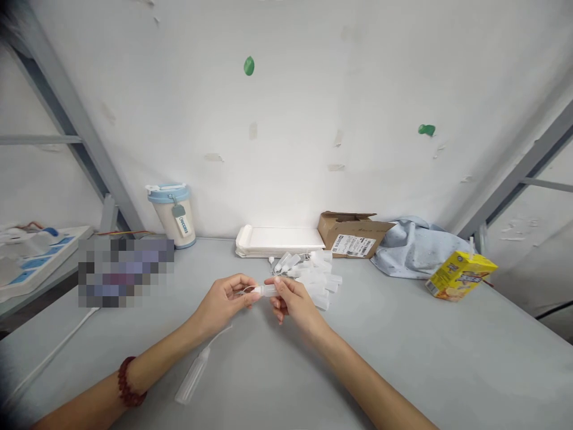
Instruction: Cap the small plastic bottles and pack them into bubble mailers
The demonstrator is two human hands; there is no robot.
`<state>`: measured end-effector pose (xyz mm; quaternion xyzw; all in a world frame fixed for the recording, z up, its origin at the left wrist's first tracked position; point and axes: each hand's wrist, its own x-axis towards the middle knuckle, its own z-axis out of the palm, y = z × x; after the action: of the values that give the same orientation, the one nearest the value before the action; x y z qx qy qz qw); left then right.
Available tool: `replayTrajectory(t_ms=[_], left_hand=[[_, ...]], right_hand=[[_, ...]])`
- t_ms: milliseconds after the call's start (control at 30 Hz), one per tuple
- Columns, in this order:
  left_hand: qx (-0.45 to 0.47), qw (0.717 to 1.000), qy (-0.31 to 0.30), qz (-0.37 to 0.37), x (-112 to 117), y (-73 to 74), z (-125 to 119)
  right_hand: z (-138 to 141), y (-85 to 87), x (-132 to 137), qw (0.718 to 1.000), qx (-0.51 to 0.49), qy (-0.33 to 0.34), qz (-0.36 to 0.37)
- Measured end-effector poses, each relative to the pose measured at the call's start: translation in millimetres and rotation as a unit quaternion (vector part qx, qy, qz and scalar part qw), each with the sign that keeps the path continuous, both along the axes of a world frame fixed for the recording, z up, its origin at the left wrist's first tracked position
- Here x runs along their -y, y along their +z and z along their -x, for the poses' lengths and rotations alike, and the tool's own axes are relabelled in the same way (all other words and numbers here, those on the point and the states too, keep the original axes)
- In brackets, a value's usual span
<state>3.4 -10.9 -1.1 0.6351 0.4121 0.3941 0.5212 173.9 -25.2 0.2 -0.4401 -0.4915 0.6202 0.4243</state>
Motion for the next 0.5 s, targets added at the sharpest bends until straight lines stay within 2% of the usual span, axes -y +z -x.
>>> replayTrajectory(t_ms=[167,233,400,500], left_hand=[[-0.008,0.999,0.019,-0.026,3,1.7,0],[0.017,1.000,0.001,-0.001,2,2.9,0],[0.037,0.988,-0.074,0.129,-6,0.2,3],[0.033,0.988,-0.087,0.121,-8,0.0,6]], right_hand=[[1,1.7,1,1.000,-0.013,0.002,0.014],[1,2.7,2,1.000,-0.014,0.004,0.006],[5,3.7,6,0.997,0.033,0.038,-0.059],[6,4.3,8,0.990,0.068,0.083,-0.089]])
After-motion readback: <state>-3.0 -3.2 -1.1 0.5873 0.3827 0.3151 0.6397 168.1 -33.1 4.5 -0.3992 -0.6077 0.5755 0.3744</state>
